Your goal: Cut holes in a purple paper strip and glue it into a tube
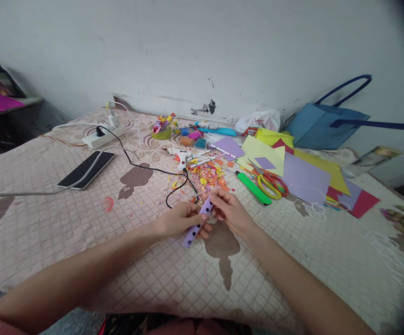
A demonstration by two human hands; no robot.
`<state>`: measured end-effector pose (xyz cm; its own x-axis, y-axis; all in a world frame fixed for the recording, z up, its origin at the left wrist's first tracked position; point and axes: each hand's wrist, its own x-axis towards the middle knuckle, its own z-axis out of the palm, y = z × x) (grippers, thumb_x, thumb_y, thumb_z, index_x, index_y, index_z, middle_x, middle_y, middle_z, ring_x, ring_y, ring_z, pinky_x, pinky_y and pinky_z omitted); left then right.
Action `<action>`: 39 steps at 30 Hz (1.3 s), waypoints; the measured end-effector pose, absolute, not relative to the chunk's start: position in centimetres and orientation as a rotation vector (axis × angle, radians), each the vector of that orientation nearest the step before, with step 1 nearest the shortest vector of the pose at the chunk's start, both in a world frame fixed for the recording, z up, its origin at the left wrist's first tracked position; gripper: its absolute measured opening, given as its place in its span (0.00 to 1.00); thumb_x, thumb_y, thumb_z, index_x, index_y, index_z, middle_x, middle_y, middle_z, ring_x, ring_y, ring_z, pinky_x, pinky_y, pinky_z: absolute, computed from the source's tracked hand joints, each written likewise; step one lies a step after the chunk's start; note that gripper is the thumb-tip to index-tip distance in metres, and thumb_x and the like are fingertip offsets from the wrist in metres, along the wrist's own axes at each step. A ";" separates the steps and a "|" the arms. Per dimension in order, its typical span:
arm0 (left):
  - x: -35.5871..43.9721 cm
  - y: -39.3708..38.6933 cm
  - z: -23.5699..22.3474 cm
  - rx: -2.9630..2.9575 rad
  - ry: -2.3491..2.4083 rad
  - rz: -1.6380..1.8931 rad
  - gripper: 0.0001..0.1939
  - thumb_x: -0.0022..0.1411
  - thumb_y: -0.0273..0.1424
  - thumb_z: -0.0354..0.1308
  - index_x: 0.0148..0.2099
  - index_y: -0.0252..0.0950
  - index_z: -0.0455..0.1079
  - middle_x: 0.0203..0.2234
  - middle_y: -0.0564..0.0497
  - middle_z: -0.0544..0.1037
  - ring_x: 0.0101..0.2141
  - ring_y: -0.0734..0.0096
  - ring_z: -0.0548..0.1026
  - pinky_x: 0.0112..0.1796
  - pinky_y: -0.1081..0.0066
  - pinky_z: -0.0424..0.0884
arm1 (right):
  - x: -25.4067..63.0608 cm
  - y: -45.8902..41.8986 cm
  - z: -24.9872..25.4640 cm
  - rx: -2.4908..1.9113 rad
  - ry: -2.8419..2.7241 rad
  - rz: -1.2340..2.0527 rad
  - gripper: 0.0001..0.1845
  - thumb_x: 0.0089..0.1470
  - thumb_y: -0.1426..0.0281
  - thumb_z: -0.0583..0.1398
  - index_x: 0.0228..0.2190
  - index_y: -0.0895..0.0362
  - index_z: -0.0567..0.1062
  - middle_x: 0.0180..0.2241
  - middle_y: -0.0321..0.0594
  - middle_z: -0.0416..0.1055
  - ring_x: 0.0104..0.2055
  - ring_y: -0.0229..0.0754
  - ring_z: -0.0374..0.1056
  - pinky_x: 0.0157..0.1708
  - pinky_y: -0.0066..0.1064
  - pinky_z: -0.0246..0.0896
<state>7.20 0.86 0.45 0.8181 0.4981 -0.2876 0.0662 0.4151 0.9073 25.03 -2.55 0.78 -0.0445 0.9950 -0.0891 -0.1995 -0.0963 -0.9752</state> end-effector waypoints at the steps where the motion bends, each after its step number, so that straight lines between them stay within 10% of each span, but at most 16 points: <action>1: 7.2 0.8 0.5 1.123 0.578 0.296 0.24 0.54 0.45 0.67 0.44 0.31 0.71 0.34 0.43 0.81 0.31 0.67 0.81 0.36 0.68 0.75 | 25.1 -2.5 0.8 -1.111 -1.038 1.386 0.17 0.47 0.56 0.67 0.26 0.57 0.72 0.19 0.30 0.65 0.18 0.29 0.57 0.14 0.21 0.45; 39: 7.1 1.3 0.4 1.123 0.554 0.296 0.22 0.54 0.44 0.67 0.42 0.32 0.72 0.36 0.44 0.81 0.32 0.70 0.80 0.37 0.71 0.74 | 25.0 -2.6 1.4 -1.128 -1.003 1.370 0.17 0.45 0.57 0.67 0.27 0.58 0.74 0.20 0.30 0.66 0.17 0.28 0.57 0.14 0.21 0.46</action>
